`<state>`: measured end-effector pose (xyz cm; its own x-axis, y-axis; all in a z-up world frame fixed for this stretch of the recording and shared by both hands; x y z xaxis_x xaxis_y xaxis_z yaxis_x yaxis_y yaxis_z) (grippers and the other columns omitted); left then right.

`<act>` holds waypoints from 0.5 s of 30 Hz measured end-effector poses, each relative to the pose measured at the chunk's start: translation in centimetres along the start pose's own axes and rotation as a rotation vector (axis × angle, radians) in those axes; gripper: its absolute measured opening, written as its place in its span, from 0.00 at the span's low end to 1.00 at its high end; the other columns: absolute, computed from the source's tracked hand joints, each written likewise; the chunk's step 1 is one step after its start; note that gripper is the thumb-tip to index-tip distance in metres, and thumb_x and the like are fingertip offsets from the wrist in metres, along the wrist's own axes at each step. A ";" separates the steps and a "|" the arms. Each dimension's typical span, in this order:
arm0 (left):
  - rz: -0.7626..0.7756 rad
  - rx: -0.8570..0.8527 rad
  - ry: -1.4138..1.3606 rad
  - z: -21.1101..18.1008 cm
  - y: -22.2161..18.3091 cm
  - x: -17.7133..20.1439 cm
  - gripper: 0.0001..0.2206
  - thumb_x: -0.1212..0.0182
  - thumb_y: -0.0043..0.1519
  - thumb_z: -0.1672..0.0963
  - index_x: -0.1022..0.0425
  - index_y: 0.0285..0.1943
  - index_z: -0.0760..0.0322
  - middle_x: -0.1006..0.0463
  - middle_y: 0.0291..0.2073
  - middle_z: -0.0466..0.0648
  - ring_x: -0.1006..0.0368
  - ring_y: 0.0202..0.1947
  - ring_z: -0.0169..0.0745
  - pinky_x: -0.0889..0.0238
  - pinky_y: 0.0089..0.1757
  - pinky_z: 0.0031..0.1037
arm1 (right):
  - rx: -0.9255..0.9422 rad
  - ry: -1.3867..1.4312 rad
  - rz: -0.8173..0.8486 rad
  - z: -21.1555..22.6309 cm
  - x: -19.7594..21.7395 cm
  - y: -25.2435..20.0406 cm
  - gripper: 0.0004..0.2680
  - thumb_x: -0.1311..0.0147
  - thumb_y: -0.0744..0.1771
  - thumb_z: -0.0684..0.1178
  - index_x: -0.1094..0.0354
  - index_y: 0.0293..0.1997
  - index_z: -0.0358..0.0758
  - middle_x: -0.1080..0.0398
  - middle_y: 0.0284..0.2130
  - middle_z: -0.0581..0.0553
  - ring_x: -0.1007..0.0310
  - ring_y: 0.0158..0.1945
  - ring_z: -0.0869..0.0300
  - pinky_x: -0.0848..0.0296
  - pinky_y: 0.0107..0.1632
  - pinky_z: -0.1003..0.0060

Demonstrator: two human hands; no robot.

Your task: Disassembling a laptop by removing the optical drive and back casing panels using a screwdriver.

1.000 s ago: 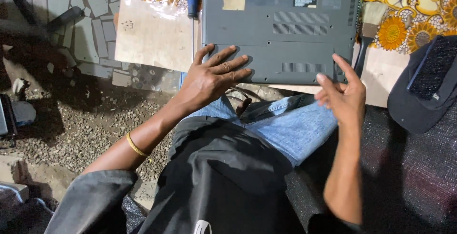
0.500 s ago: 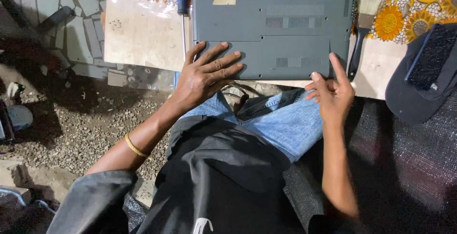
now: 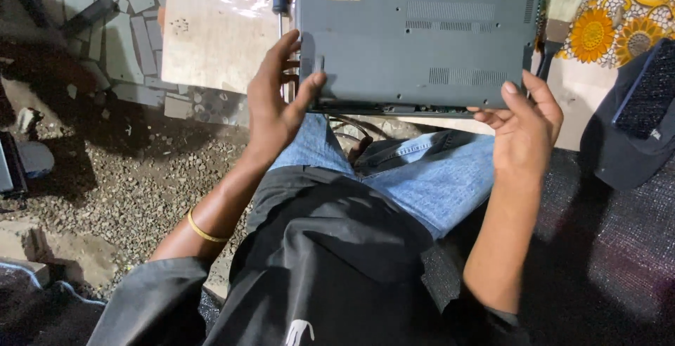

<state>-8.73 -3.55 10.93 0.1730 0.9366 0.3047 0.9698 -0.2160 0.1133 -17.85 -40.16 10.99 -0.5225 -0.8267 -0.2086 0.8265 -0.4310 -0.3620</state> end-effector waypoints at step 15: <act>0.193 0.078 0.102 0.4 0.7 1.8 0.30 0.30 0.66 0.65 0.32 0.79 0.74 0.18 0.31 0.52 0.22 0.27 0.39 0.26 0.30 0.27 | 0.389 -0.743 -0.033 -2.5 3.8 2.3 0.08 0.29 0.71 0.33 0.18 0.56 0.30 0.22 0.41 0.47 0.30 0.39 0.66 0.28 0.47 0.73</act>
<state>-7.71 -1.90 11.12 0.3423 0.8465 0.4076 0.9314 -0.3628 -0.0287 -18.44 -43.45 7.12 -0.3861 -0.7762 0.4985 0.8978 -0.4403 0.0097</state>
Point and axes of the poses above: each hand's wrist, its own y-axis towards the middle knuckle, its own x-axis out of the back of the hand, z = x × y, the point moved 2 cm from there along y, towards the middle knuckle
